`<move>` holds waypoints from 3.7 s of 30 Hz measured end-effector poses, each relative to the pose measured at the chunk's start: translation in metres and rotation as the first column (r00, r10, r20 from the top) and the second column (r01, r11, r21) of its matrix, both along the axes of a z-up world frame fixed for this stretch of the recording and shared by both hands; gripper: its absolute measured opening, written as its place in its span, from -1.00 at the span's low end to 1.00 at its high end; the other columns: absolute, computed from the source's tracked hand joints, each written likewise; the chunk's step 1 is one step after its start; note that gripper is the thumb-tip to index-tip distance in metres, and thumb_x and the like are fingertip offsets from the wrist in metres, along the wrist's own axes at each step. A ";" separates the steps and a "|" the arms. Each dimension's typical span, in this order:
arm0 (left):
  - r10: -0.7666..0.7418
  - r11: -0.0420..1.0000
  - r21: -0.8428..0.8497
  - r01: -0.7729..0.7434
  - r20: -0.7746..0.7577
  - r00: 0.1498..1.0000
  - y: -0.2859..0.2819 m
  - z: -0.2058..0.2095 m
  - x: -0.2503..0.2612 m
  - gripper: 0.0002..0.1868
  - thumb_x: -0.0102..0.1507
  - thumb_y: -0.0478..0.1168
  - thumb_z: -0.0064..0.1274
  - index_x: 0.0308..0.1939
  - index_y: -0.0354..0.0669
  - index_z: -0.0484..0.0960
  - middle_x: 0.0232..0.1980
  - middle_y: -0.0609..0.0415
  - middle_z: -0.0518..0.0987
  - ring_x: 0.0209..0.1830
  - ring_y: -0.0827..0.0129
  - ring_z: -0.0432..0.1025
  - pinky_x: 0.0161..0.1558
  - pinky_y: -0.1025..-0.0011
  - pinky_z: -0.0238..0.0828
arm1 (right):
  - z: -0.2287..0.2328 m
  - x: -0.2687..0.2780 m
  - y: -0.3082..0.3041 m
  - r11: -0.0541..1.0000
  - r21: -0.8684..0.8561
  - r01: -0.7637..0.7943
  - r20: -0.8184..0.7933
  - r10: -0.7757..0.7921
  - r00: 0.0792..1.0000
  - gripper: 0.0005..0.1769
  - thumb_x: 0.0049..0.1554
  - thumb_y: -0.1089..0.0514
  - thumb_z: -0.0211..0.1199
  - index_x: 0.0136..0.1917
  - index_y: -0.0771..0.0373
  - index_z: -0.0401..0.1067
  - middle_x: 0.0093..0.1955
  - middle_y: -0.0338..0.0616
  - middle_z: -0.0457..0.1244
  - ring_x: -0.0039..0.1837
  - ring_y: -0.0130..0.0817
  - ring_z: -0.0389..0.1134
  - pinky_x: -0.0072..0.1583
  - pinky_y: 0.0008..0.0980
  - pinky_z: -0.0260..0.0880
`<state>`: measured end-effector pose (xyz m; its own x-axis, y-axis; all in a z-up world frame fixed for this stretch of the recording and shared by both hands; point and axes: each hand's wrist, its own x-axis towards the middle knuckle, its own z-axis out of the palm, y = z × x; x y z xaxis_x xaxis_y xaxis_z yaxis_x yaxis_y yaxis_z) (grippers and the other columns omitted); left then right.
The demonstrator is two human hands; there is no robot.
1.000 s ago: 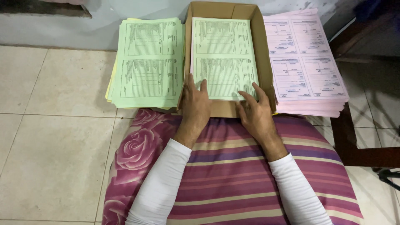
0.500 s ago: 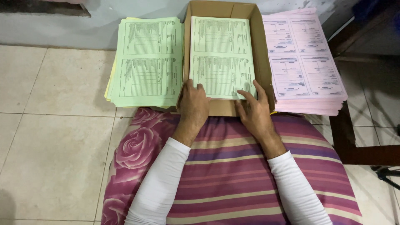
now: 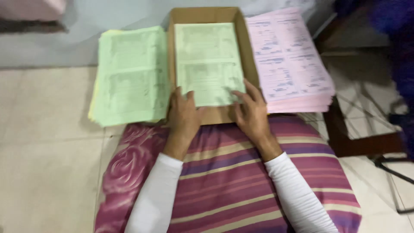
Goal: Sorting and organizing printed paper forms into a cardboard box
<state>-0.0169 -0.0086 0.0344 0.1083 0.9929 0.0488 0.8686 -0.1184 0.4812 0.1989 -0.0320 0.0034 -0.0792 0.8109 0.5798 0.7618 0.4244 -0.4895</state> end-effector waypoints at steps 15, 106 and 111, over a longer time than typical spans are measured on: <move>-0.046 0.998 0.044 0.052 -0.134 0.990 -0.002 -0.009 -0.004 -0.39 0.25 -0.01 0.26 0.28 -0.27 0.54 0.33 -0.39 0.37 0.34 -0.21 0.34 0.10 -0.06 0.54 | 0.033 0.104 -0.037 0.869 -0.287 0.404 0.134 -0.381 0.915 -0.31 0.05 0.25 0.30 0.44 -0.15 0.41 0.36 -0.20 0.34 0.52 -0.03 0.21 0.42 0.68 -0.38; -0.147 0.976 0.144 0.165 -0.126 0.981 -0.003 -0.003 -0.025 -0.83 0.07 -0.58 0.09 -0.28 -0.44 0.64 -0.18 -0.17 0.54 -0.18 -0.04 0.55 -0.41 0.16 0.61 | -0.010 -0.017 0.008 0.995 0.077 0.064 0.341 -0.087 0.936 -0.67 0.04 0.17 0.41 0.11 -0.04 0.65 0.35 -0.10 0.36 0.36 0.02 0.31 0.39 0.30 0.18; -0.172 0.976 0.118 0.182 -0.090 0.981 -0.006 0.007 -0.020 -0.52 0.07 -0.35 0.29 0.06 -0.46 0.61 0.19 -0.42 0.46 0.12 -0.28 0.46 -0.21 -0.02 0.66 | -0.005 -0.018 0.009 0.995 -0.050 0.083 0.244 -0.068 0.967 -0.52 -0.05 0.18 0.50 0.18 0.07 0.62 0.46 0.17 0.23 0.38 0.29 0.28 0.31 0.29 0.33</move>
